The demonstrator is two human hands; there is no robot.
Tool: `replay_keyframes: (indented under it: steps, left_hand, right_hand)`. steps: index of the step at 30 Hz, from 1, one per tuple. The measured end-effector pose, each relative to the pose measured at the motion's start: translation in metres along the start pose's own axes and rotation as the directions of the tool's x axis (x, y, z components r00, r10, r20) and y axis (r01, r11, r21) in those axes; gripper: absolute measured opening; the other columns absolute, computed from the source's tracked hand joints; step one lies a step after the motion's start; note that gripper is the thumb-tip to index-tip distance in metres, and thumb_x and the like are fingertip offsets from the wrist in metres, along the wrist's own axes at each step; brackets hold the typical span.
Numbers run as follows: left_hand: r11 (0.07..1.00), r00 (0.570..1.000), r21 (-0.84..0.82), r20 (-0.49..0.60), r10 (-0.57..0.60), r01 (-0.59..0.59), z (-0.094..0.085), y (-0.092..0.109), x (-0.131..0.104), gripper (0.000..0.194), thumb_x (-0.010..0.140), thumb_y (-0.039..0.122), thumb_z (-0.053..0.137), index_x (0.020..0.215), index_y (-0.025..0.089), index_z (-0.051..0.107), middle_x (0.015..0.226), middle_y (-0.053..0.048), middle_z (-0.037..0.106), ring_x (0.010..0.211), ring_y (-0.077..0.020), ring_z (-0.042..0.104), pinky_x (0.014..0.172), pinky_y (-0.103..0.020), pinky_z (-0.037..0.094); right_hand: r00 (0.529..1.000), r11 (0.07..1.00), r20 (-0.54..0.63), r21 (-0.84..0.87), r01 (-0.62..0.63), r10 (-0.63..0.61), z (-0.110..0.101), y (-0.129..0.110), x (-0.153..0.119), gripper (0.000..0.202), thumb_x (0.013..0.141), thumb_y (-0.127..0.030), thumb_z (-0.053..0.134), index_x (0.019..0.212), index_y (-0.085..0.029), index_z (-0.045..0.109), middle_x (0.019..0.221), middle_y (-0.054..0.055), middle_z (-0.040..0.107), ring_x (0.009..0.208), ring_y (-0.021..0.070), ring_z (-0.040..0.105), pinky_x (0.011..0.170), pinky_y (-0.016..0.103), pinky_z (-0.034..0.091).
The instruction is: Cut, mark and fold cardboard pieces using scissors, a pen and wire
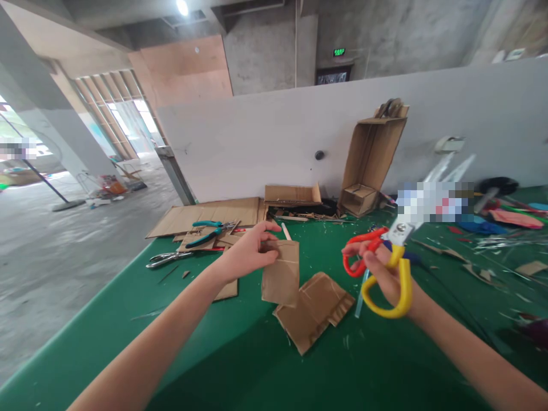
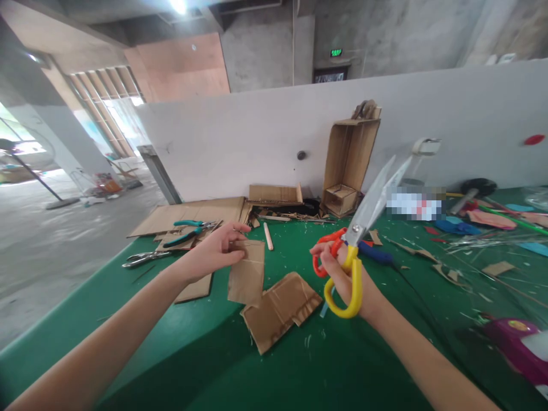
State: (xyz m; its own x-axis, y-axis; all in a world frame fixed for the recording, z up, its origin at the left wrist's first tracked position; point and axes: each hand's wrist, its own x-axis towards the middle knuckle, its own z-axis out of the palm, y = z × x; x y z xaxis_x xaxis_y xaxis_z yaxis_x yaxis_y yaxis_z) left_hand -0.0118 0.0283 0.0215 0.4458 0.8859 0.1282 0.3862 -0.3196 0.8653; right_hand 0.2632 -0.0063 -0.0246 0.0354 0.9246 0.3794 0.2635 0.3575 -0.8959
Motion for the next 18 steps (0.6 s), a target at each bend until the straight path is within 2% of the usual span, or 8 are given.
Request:
replay_keyframes:
  steps: [2, 5, 8, 11, 13, 16, 18]
  left_hand:
    - [0.994, 1.0, -0.105, 0.027, 0.014, -0.012, 0.002, 0.0, 0.0, 0.046, 0.077, 0.021, 0.057, 0.121, 0.022, 0.039, 0.093, -0.003, 0.059, 0.078, -0.0137, 0.058, 0.069, -0.027, 0.045]
    - [0.987, 0.998, -0.15, 0.011, 0.054, -0.052, 0.011, 0.002, -0.002, 0.052, 0.076, 0.022, 0.062, 0.122, 0.026, 0.037, 0.103, -0.003, 0.054, 0.078, -0.0114, 0.059, 0.068, -0.026, 0.046]
    - [0.992, 0.998, -0.111, 0.014, 0.063, -0.061, 0.026, 0.006, -0.006, 0.054, 0.075, 0.022, 0.064, 0.121, 0.027, 0.037, 0.105, -0.001, 0.049, 0.071, -0.0088, 0.059, 0.062, -0.023, 0.045]
    - [0.998, 0.996, -0.019, 0.061, 0.069, -0.068, 0.037, 0.01, -0.01, 0.054, 0.076, 0.022, 0.062, 0.124, 0.028, 0.037, 0.102, -0.001, 0.049, 0.067, -0.0079, 0.057, 0.058, -0.022, 0.044]
    - [0.998, 0.995, 0.021, 0.085, 0.061, -0.063, 0.039, 0.011, -0.011, 0.062, 0.076, 0.023, 0.063, 0.13, 0.029, 0.034, 0.106, -0.004, 0.051, 0.071, -0.01, 0.058, 0.062, -0.024, 0.046]
    - [0.999, 0.984, 0.043, 0.175, -0.021, 0.014, 0.033, 0.01, -0.01, 0.078, 0.067, 0.029, 0.073, 0.134, 0.025, 0.033, 0.112, -0.008, 0.054, 0.083, -0.0169, 0.061, 0.07, -0.03, 0.051]
    - [0.993, 0.952, 0.015, 0.284, -0.113, 0.113, 0.031, 0.005, -0.007, 0.064, 0.067, 0.033, 0.073, 0.123, 0.02, 0.046, 0.105, -0.009, 0.059, 0.083, -0.02, 0.063, 0.069, -0.032, 0.053]
  right_hand:
    - [1.0, 0.998, 0.024, 0.066, 0.01, -0.011, -0.002, -0.003, -0.002, 0.043, 0.074, -0.065, 0.055, 0.073, -0.023, 0.054, 0.094, 0.008, 0.064, 0.08, 0.0232, 0.06, 0.071, 0.039, 0.05]
    - [0.99, 0.977, 0.121, 0.189, -0.098, 0.076, 0.006, -0.004, -0.009, 0.035, 0.071, -0.052, 0.067, 0.073, -0.023, 0.049, 0.098, 0.008, 0.064, 0.086, 0.0232, 0.061, 0.069, 0.037, 0.053]
    - [0.965, 0.939, 0.21, 0.269, -0.214, 0.159, 0.024, -0.002, -0.016, 0.035, 0.065, -0.043, 0.074, 0.072, -0.022, 0.047, 0.099, 0.007, 0.065, 0.089, 0.0229, 0.062, 0.072, 0.037, 0.054]
    - [0.946, 0.916, 0.258, 0.295, -0.272, 0.198, 0.039, 0.001, -0.021, 0.037, 0.064, -0.041, 0.074, 0.07, -0.023, 0.042, 0.088, 0.003, 0.065, 0.075, 0.0185, 0.061, 0.066, 0.034, 0.053]
    - [0.958, 0.924, 0.196, 0.282, -0.258, 0.208, 0.044, 0.003, -0.021, 0.037, 0.064, -0.04, 0.073, 0.069, -0.023, 0.041, 0.08, 0.001, 0.062, 0.069, 0.0166, 0.058, 0.062, 0.033, 0.052]
    - [0.972, 0.941, 0.014, 0.248, -0.232, 0.236, 0.045, 0.007, -0.017, 0.038, 0.062, -0.04, 0.074, 0.069, -0.023, 0.04, 0.078, 0.0, 0.058, 0.068, 0.0165, 0.055, 0.062, 0.033, 0.05]
    - [0.959, 0.928, -0.055, 0.274, -0.252, 0.276, 0.044, 0.011, -0.013, 0.038, 0.062, -0.04, 0.073, 0.071, -0.024, 0.04, 0.075, -0.001, 0.056, 0.064, 0.0157, 0.055, 0.061, 0.033, 0.049]
